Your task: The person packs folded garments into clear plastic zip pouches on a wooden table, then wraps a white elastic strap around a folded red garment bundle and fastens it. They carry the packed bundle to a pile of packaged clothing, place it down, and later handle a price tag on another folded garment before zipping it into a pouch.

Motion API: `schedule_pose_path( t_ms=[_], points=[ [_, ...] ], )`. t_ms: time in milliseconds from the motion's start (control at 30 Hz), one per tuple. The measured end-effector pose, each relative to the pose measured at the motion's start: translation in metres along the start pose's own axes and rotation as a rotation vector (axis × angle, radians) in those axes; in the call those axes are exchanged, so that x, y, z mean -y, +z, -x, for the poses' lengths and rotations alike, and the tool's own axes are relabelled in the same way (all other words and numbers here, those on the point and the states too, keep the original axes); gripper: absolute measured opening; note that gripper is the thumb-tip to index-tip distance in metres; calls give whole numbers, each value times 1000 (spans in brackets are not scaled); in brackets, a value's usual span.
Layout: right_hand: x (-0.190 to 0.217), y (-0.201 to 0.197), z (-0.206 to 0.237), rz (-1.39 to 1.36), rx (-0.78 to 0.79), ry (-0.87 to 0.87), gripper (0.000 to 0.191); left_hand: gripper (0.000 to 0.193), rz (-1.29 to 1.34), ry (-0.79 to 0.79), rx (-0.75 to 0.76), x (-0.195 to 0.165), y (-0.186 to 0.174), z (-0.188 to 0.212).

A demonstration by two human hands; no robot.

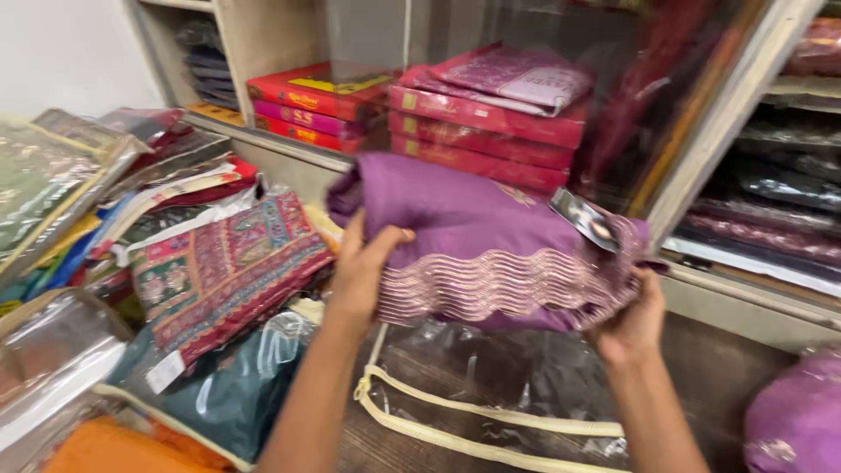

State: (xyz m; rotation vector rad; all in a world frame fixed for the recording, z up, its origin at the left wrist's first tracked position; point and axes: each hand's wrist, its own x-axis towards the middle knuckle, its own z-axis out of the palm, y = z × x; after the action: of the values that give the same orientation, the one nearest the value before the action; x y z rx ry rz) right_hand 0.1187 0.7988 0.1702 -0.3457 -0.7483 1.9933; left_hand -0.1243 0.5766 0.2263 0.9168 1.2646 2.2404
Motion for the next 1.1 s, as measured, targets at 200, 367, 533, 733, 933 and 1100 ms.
schedule_pose_path(
  t_ms=[200, 367, 533, 733, 933, 1100],
  points=[
    [-41, 12, -19, -33, 59, 84, 38, 31, 178, 50, -70, 4, -49, 7],
    [-167, 69, -40, 92, 183, 288, 33, 34, -102, 79, -436, -37, -187, 62],
    [-371, 146, -5, 213, 286, 676, 25, 39, -146, -140, -758, -62, -361, 165],
    [-524, 251, 62, 280, 534, 957, 26, 51, -432, 95, -1123, -41, -513, 295],
    [-568, 249, 72, 877, 715, 861, 34, 88, -1234, -839, -1061, 14, -568, 363],
    [-574, 186, 19, 865, 366, 716, 34, 56, -1576, -990, -893, 81, -514, 260]
  ],
)
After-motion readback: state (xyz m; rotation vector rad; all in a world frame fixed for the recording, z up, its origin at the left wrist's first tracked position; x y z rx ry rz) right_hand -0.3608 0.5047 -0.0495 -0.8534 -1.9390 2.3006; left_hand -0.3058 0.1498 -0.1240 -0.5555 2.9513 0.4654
